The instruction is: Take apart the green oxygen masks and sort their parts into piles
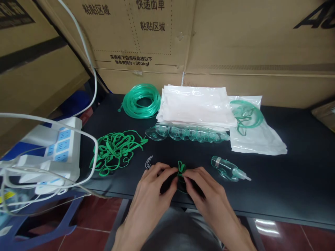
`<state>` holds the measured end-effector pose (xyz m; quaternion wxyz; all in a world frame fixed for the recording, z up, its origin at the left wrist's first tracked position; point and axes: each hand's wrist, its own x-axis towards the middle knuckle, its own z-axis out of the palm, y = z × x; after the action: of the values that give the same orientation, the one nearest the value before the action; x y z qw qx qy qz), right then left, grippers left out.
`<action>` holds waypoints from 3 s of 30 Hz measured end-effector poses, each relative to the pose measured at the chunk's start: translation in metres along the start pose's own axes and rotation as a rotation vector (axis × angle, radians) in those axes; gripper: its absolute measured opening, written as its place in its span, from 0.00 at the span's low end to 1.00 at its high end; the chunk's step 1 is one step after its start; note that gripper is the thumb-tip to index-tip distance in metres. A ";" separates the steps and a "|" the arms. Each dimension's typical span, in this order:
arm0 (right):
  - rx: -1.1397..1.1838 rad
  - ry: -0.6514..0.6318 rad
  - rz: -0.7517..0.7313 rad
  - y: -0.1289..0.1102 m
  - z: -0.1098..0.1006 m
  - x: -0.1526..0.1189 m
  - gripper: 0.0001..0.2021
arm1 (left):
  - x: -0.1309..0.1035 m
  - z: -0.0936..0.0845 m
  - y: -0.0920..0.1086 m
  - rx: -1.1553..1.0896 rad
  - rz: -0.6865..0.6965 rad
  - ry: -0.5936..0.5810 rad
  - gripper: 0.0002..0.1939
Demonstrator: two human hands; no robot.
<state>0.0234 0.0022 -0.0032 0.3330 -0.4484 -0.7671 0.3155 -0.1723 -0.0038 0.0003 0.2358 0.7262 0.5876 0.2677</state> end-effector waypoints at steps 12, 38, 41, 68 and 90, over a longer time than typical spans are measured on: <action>0.113 0.131 0.190 0.007 0.002 -0.001 0.07 | 0.000 -0.004 0.004 -0.060 0.027 -0.078 0.17; 0.189 0.220 0.216 0.018 0.009 0.001 0.14 | -0.008 -0.012 -0.005 -0.156 -0.134 -0.053 0.06; 0.178 0.292 0.239 0.014 0.012 0.003 0.09 | -0.007 -0.012 -0.004 -0.149 -0.135 -0.020 0.07; 0.025 0.228 -0.049 -0.011 0.008 0.006 0.09 | -0.002 -0.010 0.010 -0.247 -0.173 0.004 0.07; 0.313 0.222 0.101 -0.010 0.004 0.009 0.08 | 0.001 -0.008 0.012 -0.394 -0.249 -0.075 0.10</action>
<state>0.0120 0.0058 0.0039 0.4651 -0.4611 -0.6437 0.3960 -0.1689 -0.0050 0.0147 0.4258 0.5977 0.5999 0.3189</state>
